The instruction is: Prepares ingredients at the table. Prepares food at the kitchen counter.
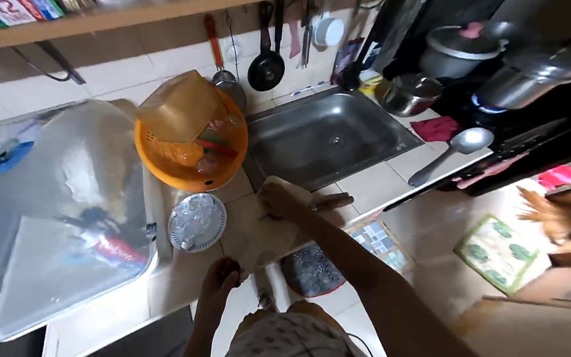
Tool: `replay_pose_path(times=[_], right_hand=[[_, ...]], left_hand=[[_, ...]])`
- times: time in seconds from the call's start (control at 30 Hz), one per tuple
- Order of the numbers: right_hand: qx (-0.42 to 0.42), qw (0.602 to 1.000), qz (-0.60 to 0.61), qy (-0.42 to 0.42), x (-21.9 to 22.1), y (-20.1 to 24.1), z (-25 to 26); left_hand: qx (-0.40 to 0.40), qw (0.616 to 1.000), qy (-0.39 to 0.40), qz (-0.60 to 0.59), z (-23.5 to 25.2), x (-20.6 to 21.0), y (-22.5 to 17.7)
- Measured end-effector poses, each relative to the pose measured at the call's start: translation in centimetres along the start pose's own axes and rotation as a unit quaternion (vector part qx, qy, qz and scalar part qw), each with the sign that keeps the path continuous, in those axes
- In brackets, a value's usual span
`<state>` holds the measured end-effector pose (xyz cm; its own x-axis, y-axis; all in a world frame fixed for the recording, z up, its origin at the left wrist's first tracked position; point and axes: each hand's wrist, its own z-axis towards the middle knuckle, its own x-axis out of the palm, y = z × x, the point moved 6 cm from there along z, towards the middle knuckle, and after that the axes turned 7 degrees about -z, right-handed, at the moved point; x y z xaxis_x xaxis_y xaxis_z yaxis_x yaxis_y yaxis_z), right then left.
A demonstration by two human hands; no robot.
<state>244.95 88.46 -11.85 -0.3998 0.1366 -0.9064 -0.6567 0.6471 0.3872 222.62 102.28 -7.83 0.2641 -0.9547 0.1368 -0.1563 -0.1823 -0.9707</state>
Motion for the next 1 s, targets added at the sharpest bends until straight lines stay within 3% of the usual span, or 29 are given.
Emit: replay_pose_path(times=[0.07, 0.2, 0.3, 0.43, 0.63, 0.83, 1.0], right_hand=[[-0.015, 1.0, 0.004, -0.016, 0.2, -0.5, -0.1], [0.034, 0.993, 0.113, -0.01, -1.0, -1.1, -0.7], [0.057, 0.982, 0.171, -0.057, -1.7, -2.1, -1.7], [0.077, 0.981, 0.103, -0.145, -2.3, -4.3, -4.4], [0.211, 0.975, -0.039, 0.049, -1.4, -5.8, -10.1], [0.181, 0.98, -0.072, 0.047, 0.1, -7.0, -11.1], [0.159, 0.985, -0.059, 0.021, -1.8, -5.4, -12.1]], left_hand=[[-0.005, 1.0, 0.011, 0.007, 1.2, -0.5, 0.5], [-0.006, 1.0, 0.013, 0.028, 3.5, 0.0, -0.1], [-0.019, 0.998, 0.023, 0.049, 4.8, 0.8, -0.8], [-0.008, 0.994, 0.06, 0.088, 6.4, 1.9, -1.3], [-0.028, 0.978, 0.108, 0.175, 8.4, 3.8, -1.3], [-0.004, 0.982, 0.107, 0.159, 9.3, 4.9, 0.4], [-0.011, 0.987, 0.065, 0.147, 7.8, 6.3, -0.5]])
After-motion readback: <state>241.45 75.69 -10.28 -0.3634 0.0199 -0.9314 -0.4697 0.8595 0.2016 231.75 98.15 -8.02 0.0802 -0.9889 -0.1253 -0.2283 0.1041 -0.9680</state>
